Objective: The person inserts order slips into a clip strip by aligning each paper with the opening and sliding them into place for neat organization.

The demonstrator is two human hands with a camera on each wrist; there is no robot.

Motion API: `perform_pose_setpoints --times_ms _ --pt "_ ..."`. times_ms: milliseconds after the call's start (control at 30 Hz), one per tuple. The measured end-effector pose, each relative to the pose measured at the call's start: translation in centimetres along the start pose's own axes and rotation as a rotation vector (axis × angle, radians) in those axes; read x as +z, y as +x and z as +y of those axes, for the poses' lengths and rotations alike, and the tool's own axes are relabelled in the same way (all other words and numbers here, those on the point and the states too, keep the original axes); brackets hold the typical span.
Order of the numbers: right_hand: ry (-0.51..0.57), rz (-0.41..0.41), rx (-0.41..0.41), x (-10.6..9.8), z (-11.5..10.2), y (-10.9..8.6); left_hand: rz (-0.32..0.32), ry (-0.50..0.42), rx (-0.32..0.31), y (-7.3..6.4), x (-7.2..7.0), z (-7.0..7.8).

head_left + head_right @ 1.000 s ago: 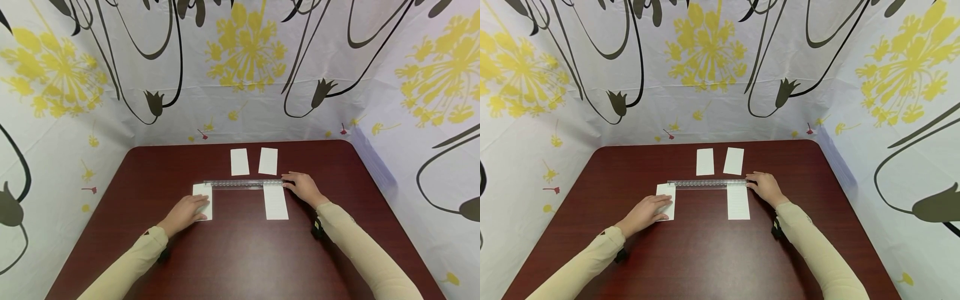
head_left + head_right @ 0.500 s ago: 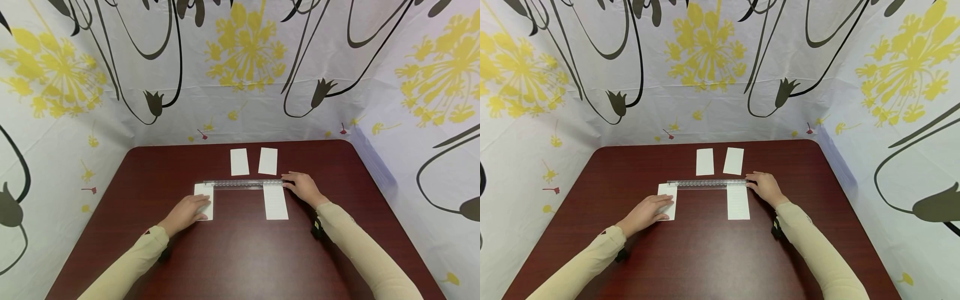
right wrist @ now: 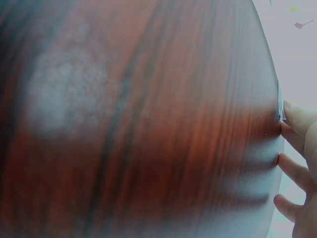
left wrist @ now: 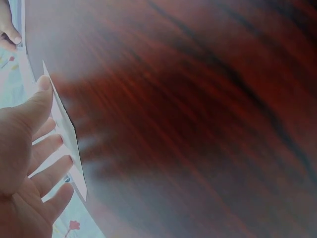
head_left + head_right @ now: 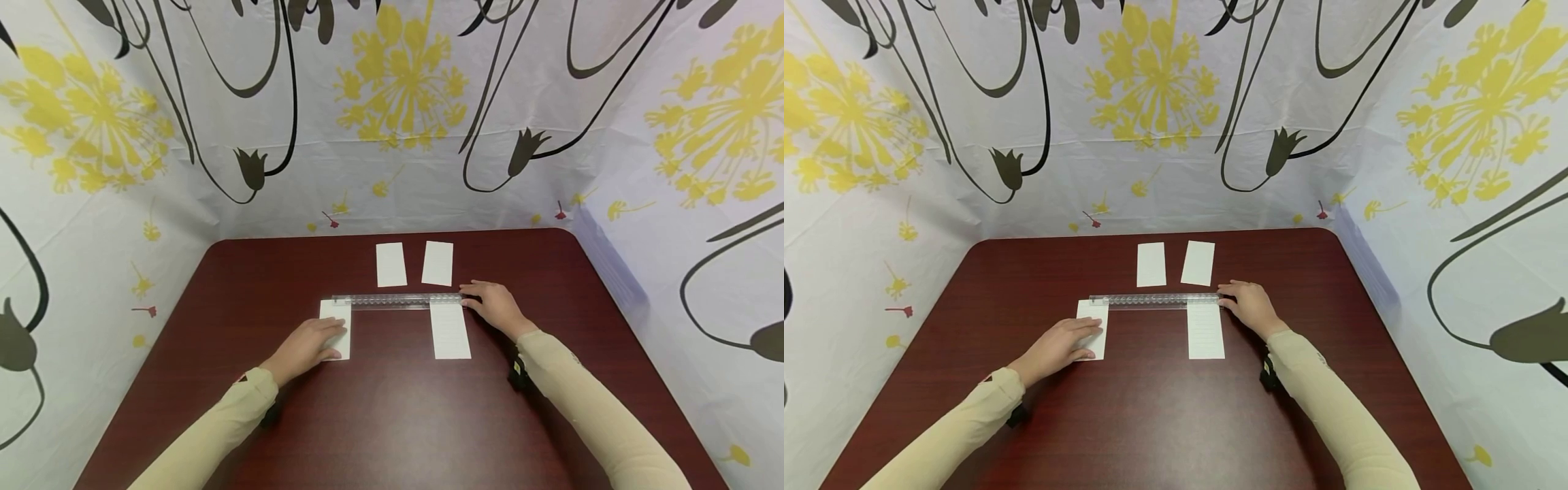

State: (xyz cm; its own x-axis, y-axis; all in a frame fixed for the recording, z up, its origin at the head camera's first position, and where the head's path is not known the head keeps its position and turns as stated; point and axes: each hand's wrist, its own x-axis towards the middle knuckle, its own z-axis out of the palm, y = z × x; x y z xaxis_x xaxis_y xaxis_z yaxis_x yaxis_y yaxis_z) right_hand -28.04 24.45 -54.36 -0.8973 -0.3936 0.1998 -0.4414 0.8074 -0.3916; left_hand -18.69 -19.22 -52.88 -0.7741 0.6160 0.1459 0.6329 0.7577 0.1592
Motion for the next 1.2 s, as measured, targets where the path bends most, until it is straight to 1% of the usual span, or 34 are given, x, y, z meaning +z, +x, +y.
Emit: perform_pose_setpoints --times_ms 233,467,667,833,1200 --pt "0.004 0.0 -0.004 0.01 0.09 0.05 0.004 -0.004 0.005 0.0 -0.06 0.05" --pt "0.004 0.0 -0.01 -0.01 0.04 0.04 0.006 -0.001 0.016 0.14 0.18 -0.01" --pt "0.012 0.001 -0.009 -0.11 -0.05 -0.05 0.02 0.003 0.035 0.35 0.24 0.11" --pt "0.012 -0.005 -0.008 -0.15 -0.03 -0.03 0.041 0.014 0.063 0.55 0.25 0.32" --pt "0.011 -0.004 -0.008 -0.15 -0.1 -0.02 0.01 0.029 0.054 0.92 0.23 0.47"
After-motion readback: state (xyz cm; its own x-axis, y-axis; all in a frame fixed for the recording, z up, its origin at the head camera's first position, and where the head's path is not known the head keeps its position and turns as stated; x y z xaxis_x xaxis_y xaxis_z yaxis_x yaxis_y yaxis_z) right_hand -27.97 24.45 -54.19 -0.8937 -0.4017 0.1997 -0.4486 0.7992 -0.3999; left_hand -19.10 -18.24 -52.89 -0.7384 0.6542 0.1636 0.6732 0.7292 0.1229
